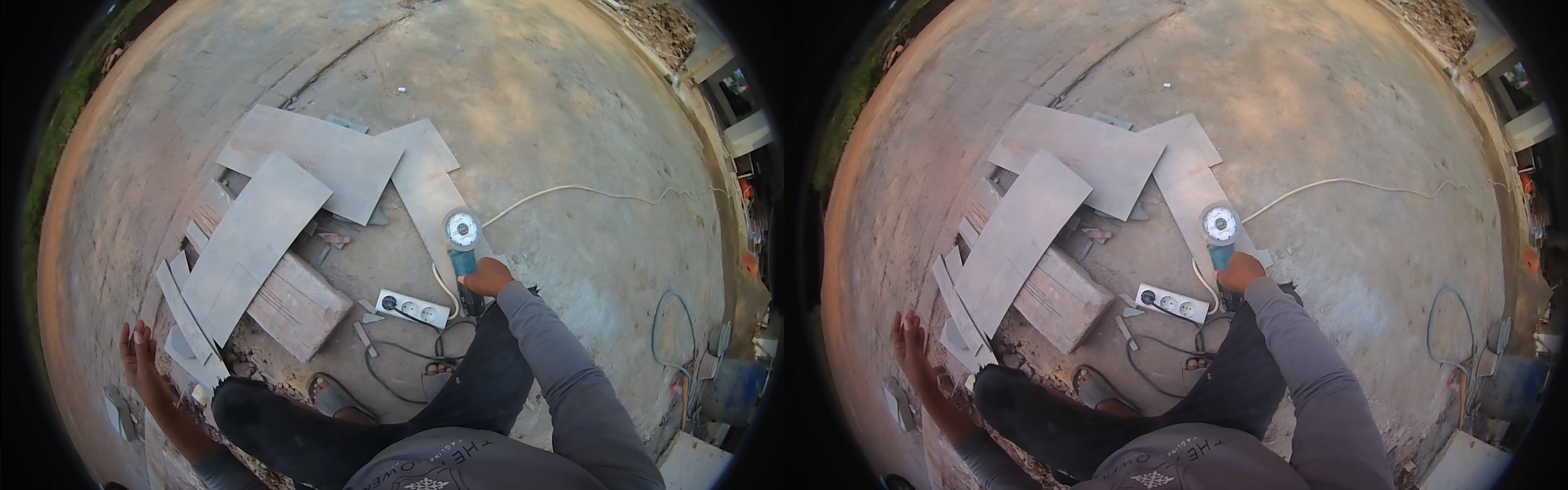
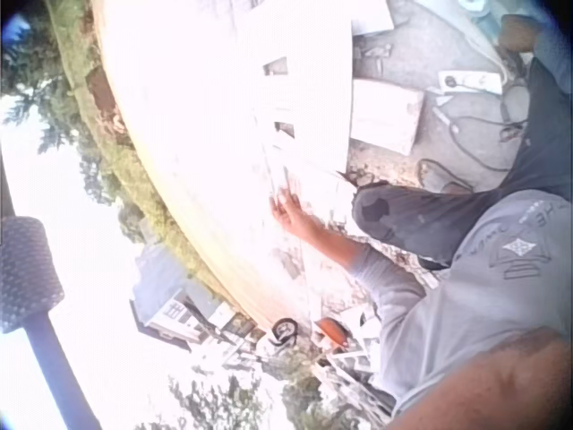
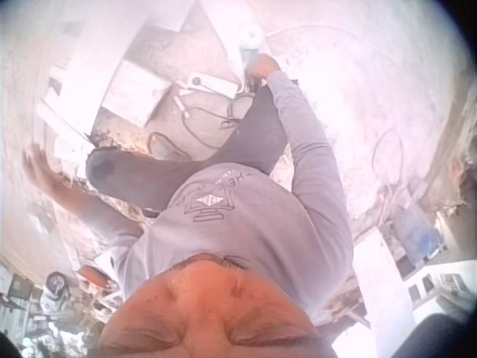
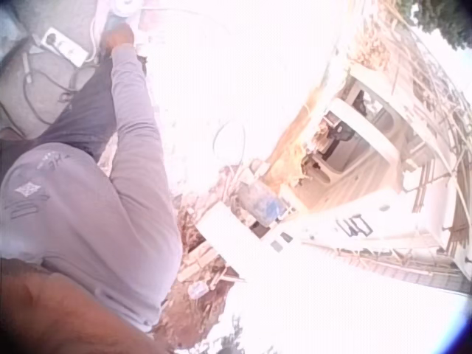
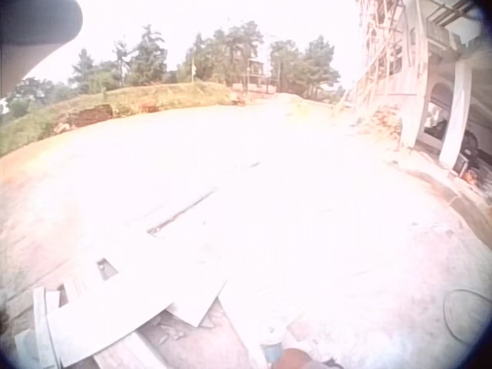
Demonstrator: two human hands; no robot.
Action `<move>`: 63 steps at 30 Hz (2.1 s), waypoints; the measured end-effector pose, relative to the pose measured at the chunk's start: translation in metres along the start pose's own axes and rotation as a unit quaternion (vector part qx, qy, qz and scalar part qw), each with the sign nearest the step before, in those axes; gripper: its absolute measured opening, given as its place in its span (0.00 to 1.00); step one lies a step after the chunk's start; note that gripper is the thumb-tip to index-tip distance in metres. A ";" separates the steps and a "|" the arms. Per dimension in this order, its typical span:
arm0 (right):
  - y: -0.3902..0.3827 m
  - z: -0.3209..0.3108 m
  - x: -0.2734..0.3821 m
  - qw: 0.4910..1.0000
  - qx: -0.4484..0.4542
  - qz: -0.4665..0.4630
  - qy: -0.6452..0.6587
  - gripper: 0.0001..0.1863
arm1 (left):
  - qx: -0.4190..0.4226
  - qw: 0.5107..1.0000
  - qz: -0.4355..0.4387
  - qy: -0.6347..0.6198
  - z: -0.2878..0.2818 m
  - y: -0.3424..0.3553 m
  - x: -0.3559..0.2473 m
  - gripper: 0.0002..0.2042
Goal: The person holds an angle grinder and cuts a rectangular notch into a ceramic tile while it rests on wooden boards on the ground.
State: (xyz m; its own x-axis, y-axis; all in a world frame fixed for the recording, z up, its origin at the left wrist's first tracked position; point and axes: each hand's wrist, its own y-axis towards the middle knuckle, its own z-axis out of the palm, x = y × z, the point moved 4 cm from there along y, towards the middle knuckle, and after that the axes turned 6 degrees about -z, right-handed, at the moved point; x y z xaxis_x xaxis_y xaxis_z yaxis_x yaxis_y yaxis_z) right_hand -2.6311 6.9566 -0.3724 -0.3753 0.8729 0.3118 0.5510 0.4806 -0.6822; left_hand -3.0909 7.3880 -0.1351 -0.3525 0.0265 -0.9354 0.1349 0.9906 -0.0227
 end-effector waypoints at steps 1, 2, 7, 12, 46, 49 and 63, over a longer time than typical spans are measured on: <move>0.022 0.020 -0.016 0.999 0.031 0.029 -0.014 0.30 | 0.006 1.000 0.009 -0.012 0.000 -0.013 -0.009 0.24; 0.032 0.033 -0.020 0.997 0.001 0.077 0.020 0.33 | 0.010 1.000 0.019 -0.017 -0.003 -0.028 -0.017 0.24; 0.047 0.088 -0.016 0.971 -0.073 0.206 0.093 0.48 | 0.004 0.999 0.036 -0.021 -0.003 -0.096 -0.036 0.22; 0.041 0.081 -0.028 0.956 -0.168 0.209 0.118 0.48 | 0.140 0.988 0.059 -0.022 0.140 -0.132 -0.103 0.23; -0.074 0.049 0.348 0.870 0.010 -0.159 0.467 0.35 | 0.389 0.768 -0.350 -0.369 0.235 -0.033 0.090 0.25; -0.081 0.041 0.378 0.895 -0.003 -0.161 0.415 0.36 | 0.367 0.784 -0.324 -0.380 0.238 -0.023 0.097 0.25; -0.089 0.068 0.445 0.911 -0.003 -0.259 0.321 0.31 | 0.280 0.867 -0.267 -0.312 0.179 0.013 0.107 0.36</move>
State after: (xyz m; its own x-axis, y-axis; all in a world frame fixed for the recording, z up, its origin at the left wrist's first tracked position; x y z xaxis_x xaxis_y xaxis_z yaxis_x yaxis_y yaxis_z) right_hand -2.8980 7.2968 -0.2176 -0.0733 0.3975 0.9147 0.4298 0.8402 -0.3307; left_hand -2.9610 7.3796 -0.2984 0.0435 -0.6674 -0.7434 0.5980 0.6135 -0.5158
